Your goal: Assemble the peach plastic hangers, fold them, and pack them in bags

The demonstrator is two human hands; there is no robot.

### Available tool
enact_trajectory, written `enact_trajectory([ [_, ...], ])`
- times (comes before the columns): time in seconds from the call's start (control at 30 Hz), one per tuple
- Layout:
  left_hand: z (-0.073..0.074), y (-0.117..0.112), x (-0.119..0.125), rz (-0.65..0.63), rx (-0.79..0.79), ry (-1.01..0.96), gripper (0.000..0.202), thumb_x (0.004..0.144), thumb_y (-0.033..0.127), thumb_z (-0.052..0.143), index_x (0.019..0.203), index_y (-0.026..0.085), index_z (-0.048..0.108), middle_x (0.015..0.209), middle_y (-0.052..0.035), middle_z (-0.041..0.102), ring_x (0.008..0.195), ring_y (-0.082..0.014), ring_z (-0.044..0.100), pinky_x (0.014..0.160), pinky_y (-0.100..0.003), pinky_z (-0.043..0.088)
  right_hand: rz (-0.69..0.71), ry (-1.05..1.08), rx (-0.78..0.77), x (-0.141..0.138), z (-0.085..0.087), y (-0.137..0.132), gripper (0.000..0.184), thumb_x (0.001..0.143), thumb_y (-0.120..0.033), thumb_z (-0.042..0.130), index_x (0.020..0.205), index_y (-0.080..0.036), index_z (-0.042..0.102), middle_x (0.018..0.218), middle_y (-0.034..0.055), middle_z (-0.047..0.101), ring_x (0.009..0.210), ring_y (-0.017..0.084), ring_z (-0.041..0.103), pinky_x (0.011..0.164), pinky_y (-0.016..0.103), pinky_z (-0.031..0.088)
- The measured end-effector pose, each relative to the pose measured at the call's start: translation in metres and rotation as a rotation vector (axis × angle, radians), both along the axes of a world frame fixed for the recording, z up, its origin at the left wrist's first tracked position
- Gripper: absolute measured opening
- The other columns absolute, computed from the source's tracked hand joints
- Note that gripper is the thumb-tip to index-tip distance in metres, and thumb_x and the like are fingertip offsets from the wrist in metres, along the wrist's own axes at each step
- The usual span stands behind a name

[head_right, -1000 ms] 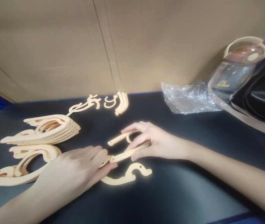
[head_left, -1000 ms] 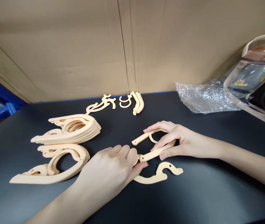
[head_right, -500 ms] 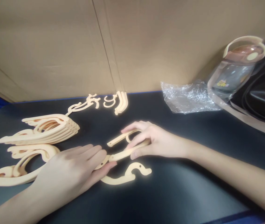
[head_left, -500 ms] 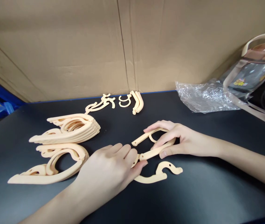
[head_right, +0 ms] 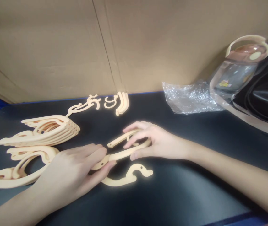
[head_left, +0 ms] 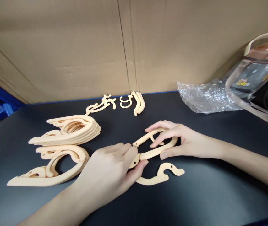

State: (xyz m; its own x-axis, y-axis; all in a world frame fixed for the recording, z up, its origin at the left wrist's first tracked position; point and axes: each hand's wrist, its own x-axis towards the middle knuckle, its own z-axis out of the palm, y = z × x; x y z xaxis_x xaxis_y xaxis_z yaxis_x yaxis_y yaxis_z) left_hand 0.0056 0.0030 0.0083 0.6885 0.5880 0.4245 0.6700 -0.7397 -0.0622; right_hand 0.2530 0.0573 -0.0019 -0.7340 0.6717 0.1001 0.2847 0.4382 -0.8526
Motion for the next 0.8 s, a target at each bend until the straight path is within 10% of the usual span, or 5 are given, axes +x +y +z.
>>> enact_trajectory([
  [0.23,0.006,-0.001,0.002,-0.091,-0.214,-0.017,0.018,0.083,0.010,0.043,0.067,0.018,0.045,0.067,-0.0003,0.049,0.064,-0.0161,0.043,0.056,-0.030,0.036,-0.004,-0.119,0.187,0.003,-0.004,0.002,0.054,0.076,-0.042,0.078,0.127,-0.035,0.062,0.140,0.0022,0.051,0.129,0.024,0.045,0.111,0.050,0.037],
  [0.43,0.007,0.004,-0.002,-0.104,-0.163,0.023,0.018,0.091,0.010,0.043,0.096,0.013,0.060,0.110,-0.0102,0.062,0.106,-0.0261,0.051,0.096,-0.047,0.040,-0.045,-0.163,0.207,0.002,-0.005,0.003,0.056,0.075,-0.045,0.077,0.128,-0.034,0.061,0.143,0.0022,0.049,0.131,0.025,0.042,0.114,0.049,0.033],
  [0.8,-0.006,0.009,-0.005,-0.072,-0.303,0.012,0.041,0.084,-0.004,0.039,0.108,0.024,0.059,0.131,-0.0056,0.052,0.105,-0.0209,0.056,0.087,-0.035,0.050,-0.093,-0.255,0.251,-0.001,-0.001,-0.003,0.084,0.069,-0.054,0.078,0.142,-0.031,0.044,0.149,0.0057,0.043,0.136,0.028,0.037,0.113,0.051,0.033],
])
